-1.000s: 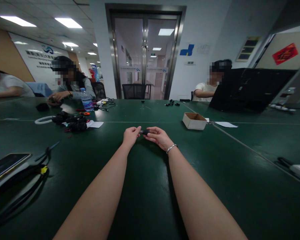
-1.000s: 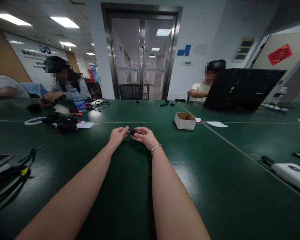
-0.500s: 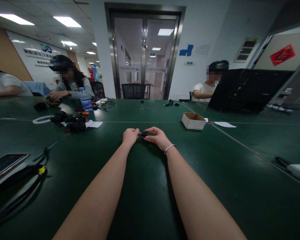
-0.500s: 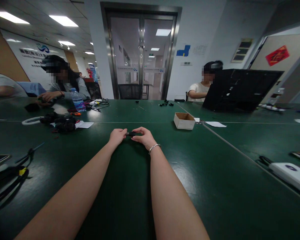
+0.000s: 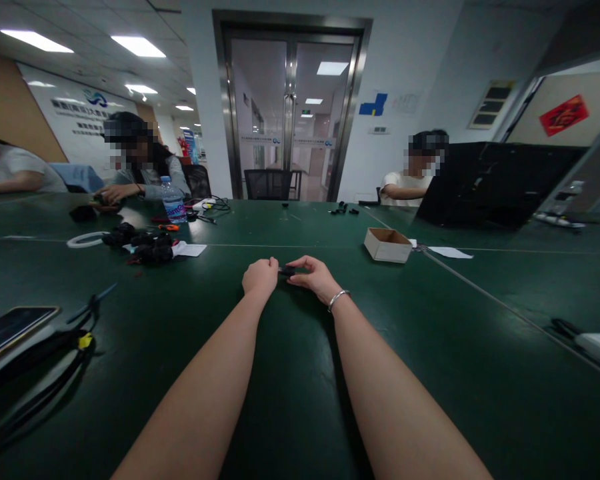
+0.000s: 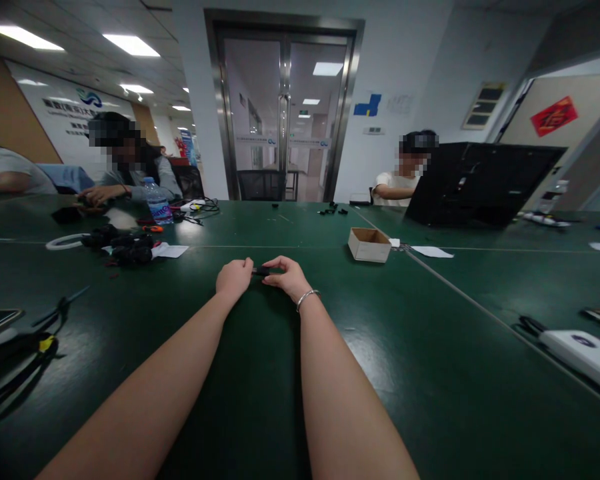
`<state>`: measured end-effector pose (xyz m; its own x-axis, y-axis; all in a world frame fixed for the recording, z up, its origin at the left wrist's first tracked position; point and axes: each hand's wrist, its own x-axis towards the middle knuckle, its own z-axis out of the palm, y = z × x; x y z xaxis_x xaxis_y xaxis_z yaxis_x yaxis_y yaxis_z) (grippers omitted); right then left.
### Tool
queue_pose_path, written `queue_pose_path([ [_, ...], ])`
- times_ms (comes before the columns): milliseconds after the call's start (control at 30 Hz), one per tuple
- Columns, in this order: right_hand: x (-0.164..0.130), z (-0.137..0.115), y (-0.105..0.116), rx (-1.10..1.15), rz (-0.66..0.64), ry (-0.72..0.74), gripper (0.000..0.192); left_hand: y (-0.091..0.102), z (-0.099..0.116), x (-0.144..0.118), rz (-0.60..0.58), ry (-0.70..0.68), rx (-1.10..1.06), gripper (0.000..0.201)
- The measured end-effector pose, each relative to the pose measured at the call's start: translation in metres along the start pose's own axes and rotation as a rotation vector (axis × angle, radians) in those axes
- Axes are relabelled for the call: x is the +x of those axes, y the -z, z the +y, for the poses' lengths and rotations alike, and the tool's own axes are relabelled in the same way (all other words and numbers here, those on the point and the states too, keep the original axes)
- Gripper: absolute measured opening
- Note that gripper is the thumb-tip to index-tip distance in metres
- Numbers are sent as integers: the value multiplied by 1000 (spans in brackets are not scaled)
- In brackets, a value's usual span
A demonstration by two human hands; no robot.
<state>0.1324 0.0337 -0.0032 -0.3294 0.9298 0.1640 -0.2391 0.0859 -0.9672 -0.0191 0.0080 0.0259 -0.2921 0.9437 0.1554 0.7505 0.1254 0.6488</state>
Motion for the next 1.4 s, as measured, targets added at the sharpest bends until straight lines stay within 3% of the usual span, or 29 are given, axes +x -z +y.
queue_pose_path([
  [267,-3,-9,-2,123,48,-51,31,-2,-9,1,99,-193,-227,45],
  [433,-4,-12,0,158,94,-57,20,-10,-14,6,65,-301,-399,40],
  [867,-2,-11,0,191,159,-79,13,-23,-19,17,-10,-369,-654,16],
  [1167,1,-6,5,196,133,-101,15,-24,-18,18,-26,-410,-708,18],
  [1400,-1,-5,6,179,116,-80,18,-27,-25,24,-67,-338,-733,28],
])
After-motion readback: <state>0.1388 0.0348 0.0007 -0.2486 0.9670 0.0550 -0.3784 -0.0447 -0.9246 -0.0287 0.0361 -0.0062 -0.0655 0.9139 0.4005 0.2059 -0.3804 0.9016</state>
